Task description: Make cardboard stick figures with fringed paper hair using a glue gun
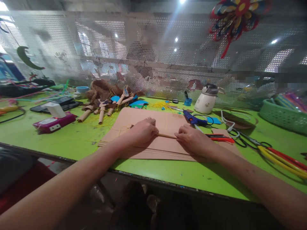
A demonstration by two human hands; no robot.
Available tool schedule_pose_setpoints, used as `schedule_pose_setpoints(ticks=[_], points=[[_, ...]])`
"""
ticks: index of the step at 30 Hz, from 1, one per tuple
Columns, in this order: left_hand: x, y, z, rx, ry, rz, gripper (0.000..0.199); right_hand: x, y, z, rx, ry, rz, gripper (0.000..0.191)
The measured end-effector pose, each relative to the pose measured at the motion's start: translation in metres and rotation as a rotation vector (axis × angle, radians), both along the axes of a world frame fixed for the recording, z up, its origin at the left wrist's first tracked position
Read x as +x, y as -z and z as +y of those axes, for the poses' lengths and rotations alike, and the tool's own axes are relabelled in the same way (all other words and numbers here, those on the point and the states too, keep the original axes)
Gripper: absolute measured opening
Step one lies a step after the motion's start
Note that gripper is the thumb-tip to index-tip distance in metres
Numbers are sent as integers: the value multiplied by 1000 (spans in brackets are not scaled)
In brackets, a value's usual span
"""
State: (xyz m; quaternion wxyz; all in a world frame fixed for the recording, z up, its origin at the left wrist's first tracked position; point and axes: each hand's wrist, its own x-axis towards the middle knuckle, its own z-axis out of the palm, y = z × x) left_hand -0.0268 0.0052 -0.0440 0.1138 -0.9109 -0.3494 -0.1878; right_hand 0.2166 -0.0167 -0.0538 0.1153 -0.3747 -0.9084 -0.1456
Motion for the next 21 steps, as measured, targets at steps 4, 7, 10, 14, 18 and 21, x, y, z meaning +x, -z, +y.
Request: schedule_pose_setpoints(ticks=[4,7,10,14,18,21], points=[[5,-1,-4,70,-13,41,27,-3,-3,-4,-10,20,21,26],[5,-2,-4,77,6,117,32,-4,-4,-4,-27,1,47,26],[5,0,-1,73,11,124,33,-2,-1,0,-29,-15,70,25],[5,2,1,59,22,86,32,2,5,6,-22,-64,130,24],[3,1,-1,36,23,73,29,2,3,1,-42,-108,178,22],[0,-1,-5,-7,47,58,27,-1,-2,-8,-69,-111,137,21]])
